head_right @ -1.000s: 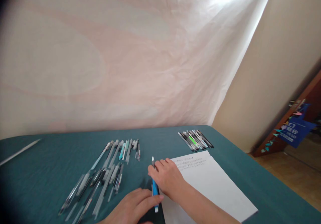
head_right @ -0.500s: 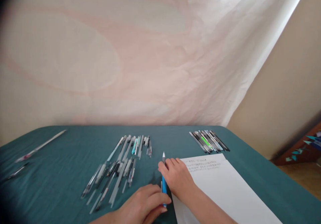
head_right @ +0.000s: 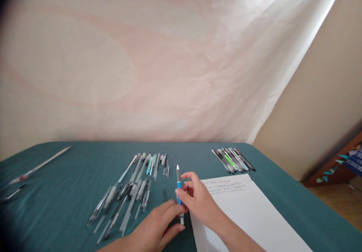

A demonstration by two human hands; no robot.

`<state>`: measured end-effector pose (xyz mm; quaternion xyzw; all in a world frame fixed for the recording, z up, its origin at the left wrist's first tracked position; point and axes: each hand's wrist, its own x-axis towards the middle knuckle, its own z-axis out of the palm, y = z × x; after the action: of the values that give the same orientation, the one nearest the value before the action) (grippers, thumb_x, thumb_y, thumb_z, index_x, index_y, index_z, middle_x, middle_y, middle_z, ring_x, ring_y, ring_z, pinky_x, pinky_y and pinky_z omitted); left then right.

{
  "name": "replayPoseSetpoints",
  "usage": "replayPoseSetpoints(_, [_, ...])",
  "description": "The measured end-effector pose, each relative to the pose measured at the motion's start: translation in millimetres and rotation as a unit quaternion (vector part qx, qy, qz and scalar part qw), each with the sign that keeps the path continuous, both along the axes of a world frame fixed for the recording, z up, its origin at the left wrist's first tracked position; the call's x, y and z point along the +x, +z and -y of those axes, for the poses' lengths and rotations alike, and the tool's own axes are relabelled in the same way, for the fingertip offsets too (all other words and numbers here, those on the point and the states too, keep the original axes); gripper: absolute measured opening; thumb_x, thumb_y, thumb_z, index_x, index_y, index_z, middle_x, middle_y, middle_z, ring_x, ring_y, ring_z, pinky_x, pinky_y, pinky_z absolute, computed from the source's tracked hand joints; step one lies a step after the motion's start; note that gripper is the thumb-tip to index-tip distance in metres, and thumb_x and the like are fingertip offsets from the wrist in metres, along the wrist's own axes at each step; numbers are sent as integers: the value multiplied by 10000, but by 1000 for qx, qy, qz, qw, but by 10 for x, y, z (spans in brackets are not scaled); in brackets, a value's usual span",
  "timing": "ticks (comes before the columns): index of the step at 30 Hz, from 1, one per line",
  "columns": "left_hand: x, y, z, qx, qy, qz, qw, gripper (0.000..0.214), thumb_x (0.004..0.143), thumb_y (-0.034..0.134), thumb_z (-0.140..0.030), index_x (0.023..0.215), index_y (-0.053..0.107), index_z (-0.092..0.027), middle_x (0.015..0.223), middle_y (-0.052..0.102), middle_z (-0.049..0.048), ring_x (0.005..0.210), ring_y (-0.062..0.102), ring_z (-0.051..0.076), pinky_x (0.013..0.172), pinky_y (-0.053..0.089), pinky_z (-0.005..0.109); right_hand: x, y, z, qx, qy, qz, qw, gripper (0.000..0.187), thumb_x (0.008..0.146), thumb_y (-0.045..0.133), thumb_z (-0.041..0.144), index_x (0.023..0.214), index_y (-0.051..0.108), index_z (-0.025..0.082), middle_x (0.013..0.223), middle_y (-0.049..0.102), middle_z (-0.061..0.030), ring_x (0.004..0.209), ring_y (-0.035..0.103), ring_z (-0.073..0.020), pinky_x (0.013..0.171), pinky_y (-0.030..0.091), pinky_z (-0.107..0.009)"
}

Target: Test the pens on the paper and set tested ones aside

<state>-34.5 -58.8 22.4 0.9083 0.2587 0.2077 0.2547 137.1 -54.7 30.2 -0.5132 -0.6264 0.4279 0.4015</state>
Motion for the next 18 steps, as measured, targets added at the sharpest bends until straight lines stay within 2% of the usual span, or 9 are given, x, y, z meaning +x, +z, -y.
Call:
replayPoseSetpoints(3, [-1, -14, -2, 1, -2, -2, 1000, 374, 894, 444, -271, 1263, 382, -271, 1105, 562, 55, 993, 534, 187, 876, 430, 290, 41, -13, -126, -2, -7, -1, 1000, 307, 807, 529, 362, 1041, 400, 212, 641, 518, 59, 519, 498, -99, 454, 372, -196])
replayPoseSetpoints(5, [-4, -27, -5, -11, 4, 3, 1000, 467, 874, 481, -266, 1310, 313, -266, 1122, 564, 55, 1004, 535, 189, 902, 419, 307, 215, -35, -330, 26, -44, 73, 996, 312, 819, 494, 364, 1067, 395, 202, 642, 538, 53, 526, 523, -111, 458, 378, -206])
replayPoseSetpoints(6, [-7, -34, -6, -19, 9, 4, 1000, 499, 861, 502, -264, 1315, 297, -259, 1128, 566, 56, 1007, 536, 191, 910, 415, 315, 343, -49, -457, 48, -74, 144, 986, 323, 831, 472, 359, 1099, 389, 199, 664, 563, 41, 550, 547, -120, 477, 390, -215])
replayPoseSetpoints(7, [-9, -38, -8, -27, 15, 3, 1000, 510, 850, 518, -261, 1310, 298, -251, 1132, 567, 57, 1009, 536, 194, 914, 414, 323, 489, -66, -589, 72, -120, 246, 959, 323, 837, 461, 345, 1115, 398, 193, 678, 588, 27, 576, 566, -128, 500, 399, -222])
replayPoseSetpoints(8, [-11, -40, -9, -34, 21, 0, 999, 501, 843, 525, -259, 1296, 313, -244, 1131, 569, 58, 1008, 537, 197, 913, 415, 329, 643, -84, -716, 84, -158, 366, 913, 311, 838, 457, 340, 1111, 421, 196, 688, 609, 16, 603, 583, -137, 529, 406, -231])
replayPoseSetpoints(9, [-13, -39, -11, -39, 25, -4, 999, 476, 842, 523, -256, 1278, 334, -236, 1128, 570, 60, 1006, 538, 200, 909, 417, 334, 793, -106, -831, 80, -175, 406, 893, 296, 821, 492, 316, 1086, 457, 189, 700, 626, -5, 636, 597, -157, 555, 406, -247])
replayPoseSetpoints(13, [-16, -21, -19, -44, 21, -16, 999, 386, 842, 505, -242, 1213, 401, -215, 1104, 578, 61, 991, 541, 205, 895, 419, 342, 1222, -211, -1088, 62, -221, 500, 835, 184, 781, 547, 239, 955, 561, 182, 742, 657, -86, 715, 624, -233, 585, 387, -296])
replayPoseSetpoints(18, [-16, -19, -25, -52, 22, -9, 998, 345, 845, 500, -242, 1182, 427, -233, 1096, 580, 53, 997, 533, 206, 894, 406, 337, 1375, -322, -1111, 55, -243, 579, 776, 110, 794, 556, 225, 887, 591, 178, 840, 664, -129, 808, 631, -268, 651, 402, -327])
